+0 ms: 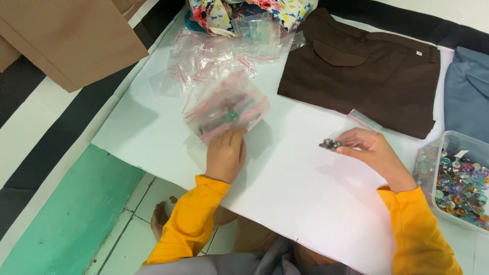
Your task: Sorting buttons from a container and placing them into small plastic bags
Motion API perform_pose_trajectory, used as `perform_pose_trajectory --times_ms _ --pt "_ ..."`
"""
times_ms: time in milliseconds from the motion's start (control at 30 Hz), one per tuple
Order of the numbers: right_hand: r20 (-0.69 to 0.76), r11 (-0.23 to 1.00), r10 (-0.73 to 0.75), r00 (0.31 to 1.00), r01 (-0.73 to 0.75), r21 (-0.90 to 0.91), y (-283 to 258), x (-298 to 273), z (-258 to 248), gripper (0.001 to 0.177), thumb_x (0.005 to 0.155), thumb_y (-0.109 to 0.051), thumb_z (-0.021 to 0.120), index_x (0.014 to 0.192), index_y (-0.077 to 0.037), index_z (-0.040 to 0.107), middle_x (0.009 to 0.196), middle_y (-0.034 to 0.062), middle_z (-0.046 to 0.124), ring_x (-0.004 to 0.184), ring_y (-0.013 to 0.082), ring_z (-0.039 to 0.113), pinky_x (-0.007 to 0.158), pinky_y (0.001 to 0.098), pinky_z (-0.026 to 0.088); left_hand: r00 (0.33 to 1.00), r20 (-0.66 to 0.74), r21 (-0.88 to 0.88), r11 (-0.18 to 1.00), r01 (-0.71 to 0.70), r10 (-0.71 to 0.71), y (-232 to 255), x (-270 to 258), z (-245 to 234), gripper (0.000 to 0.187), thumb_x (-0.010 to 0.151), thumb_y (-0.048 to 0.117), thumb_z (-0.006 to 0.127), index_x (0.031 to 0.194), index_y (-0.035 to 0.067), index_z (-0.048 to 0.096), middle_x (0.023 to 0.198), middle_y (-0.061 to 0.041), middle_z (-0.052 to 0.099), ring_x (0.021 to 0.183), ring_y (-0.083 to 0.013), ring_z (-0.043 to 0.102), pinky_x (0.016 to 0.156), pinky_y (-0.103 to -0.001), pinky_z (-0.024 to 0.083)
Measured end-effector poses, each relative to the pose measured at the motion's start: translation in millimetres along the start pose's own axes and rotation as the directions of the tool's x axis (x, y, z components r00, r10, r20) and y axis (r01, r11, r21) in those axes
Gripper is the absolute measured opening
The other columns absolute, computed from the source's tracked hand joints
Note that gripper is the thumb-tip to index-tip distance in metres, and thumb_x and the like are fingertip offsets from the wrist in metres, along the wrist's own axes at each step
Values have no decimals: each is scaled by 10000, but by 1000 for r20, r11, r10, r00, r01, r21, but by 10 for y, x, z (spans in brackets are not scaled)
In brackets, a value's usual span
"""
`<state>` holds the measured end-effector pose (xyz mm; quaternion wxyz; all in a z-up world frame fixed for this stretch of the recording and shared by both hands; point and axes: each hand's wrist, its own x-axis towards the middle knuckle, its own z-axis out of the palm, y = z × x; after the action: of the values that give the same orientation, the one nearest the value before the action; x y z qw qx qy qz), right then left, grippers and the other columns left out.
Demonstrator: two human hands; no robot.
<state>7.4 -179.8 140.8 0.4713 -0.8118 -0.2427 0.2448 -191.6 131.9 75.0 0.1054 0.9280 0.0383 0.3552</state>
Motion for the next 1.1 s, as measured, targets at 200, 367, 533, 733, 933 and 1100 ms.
perform_pose_trajectory --times_ms 200,367,533,733,933,1100 --pt "-166 990 11 986 13 142 -468 -120 -116 220 861 -22 736 1079 -2 719 1088 65 704 943 183 694 890 271 541 956 141 -246 945 -217 256 530 -96 -83 295 869 66 639 1164 69 638 966 -116 703 768 -313 686 615 -422 530" --pt "-186 996 -64 981 73 44 -648 -215 -162 114 862 -45 747 968 -3 739 1128 64 713 1038 156 665 908 263 521 918 12 -417 836 -356 397 845 -19 -268 123 910 130 661 1015 66 649 993 -81 703 778 -248 662 625 -358 516" --pt "-144 998 -34 989 43 55 -770 -328 -80 193 823 -4 768 1012 -24 736 1090 60 745 997 160 686 867 260 519 864 -247 -361 786 -502 439 842 197 -470 127 961 166 667 1029 64 701 1012 -74 658 894 -234 655 774 -312 513" --pt "-8 980 -73 997 70 -187 -862 -368 110 175 775 -184 827 929 -108 794 1017 -20 809 1005 88 703 689 258 422 990 6 -501 857 -120 141 574 382 -517 659 818 537 735 1281 95 580 1251 -140 630 1133 -322 658 920 -440 456" --pt "3 927 -320 947 314 -207 -767 -304 179 170 810 -134 806 962 -92 742 1007 8 767 782 112 698 876 256 535 968 133 -387 910 -148 214 553 259 -438 499 918 460 724 1233 82 643 911 -71 694 824 -262 643 815 -364 456" --pt "95 823 -520 849 527 -210 -462 -174 201 845 863 -121 784 1556 -321 343 1045 -23 777 828 100 735 952 260 561 950 -15 -438 852 -287 313 488 221 -512 195 956 267 741 928 86 675 921 -50 704 788 -227 630 781 -355 472"
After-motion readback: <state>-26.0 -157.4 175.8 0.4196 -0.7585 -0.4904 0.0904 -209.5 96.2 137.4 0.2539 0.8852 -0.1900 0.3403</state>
